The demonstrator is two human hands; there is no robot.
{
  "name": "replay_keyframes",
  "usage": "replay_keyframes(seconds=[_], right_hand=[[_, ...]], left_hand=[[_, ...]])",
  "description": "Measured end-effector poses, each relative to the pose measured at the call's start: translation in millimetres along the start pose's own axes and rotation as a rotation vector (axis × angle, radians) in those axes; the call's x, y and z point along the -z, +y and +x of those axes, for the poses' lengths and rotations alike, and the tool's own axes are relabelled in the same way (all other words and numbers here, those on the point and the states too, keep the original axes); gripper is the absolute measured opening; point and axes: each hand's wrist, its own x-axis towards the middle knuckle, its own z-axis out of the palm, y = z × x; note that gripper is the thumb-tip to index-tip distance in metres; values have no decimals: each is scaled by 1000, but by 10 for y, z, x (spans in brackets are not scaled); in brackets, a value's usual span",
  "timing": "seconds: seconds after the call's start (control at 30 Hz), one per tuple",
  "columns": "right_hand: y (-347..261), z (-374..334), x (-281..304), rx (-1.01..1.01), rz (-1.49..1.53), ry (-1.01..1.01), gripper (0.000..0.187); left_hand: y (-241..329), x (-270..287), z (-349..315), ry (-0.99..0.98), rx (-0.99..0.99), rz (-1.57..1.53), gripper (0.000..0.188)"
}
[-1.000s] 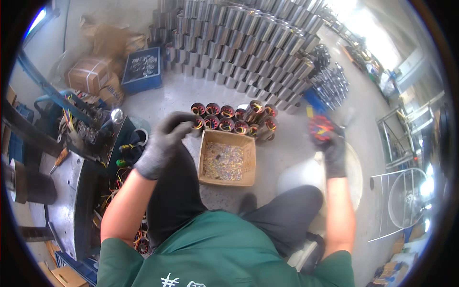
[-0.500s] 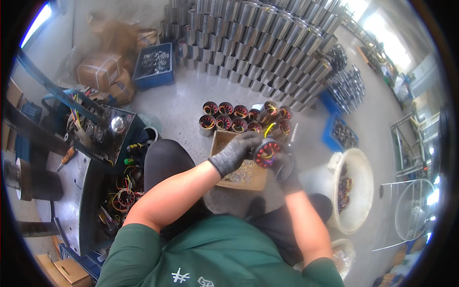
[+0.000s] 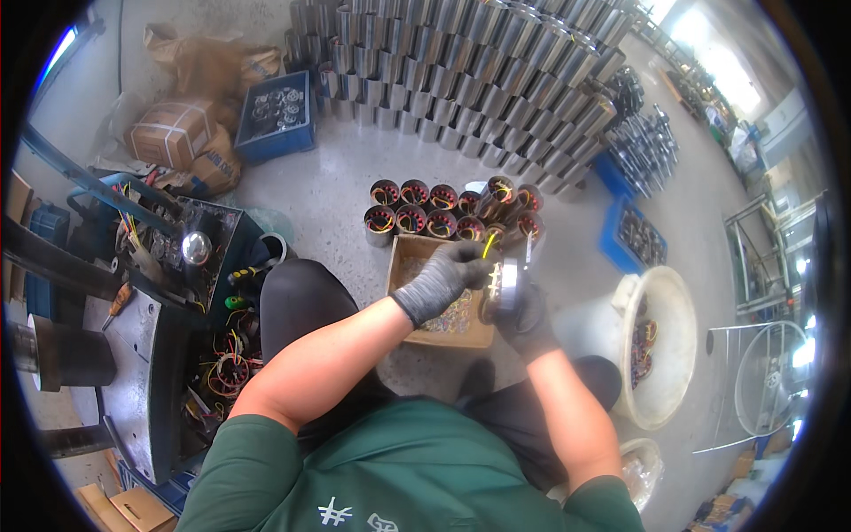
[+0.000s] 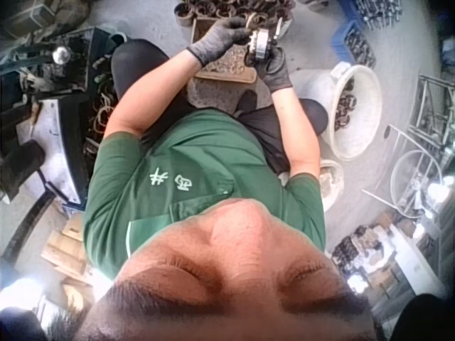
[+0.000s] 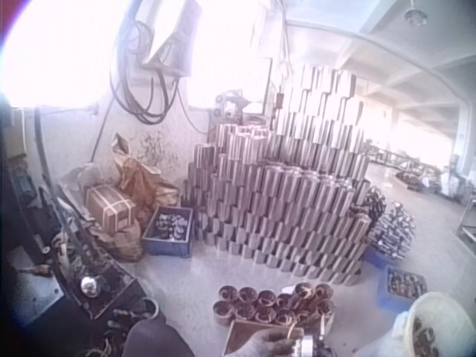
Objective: The person trims wires on motor stators with a tool, cleans the internal surface of a stator using a pick, and then uses a hydraulic press to assemble the stator components.
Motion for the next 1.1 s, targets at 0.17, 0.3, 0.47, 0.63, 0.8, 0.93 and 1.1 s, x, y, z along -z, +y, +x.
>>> replay_keyframes(seconds=[0.17,0.3,0.47,0.63,0.8,0.93,1.1], right_hand=[[58,33,128,-17,91,107,35],[8,114,239,91,184,112,45],[-127,133,269,103,280,-71,42],[-113,146,285,59,441,14,34],[24,169,258,-35,320,74,30],[192,118,199,5,-28,86,38],[307,111,149,-16,75,-40,43]], left_hand=[[70,-81,31,253,-105,73,16],[257,217,119,627,-197,-36,13],[271,416,133,678,-148,-306,21],[126,308,-45,480,201,-127,31],[-89,20,-100,247,302,-78,49],[-107,45,-33,156,234,-123,42],[-138,22,1,188,165,-335,33]])
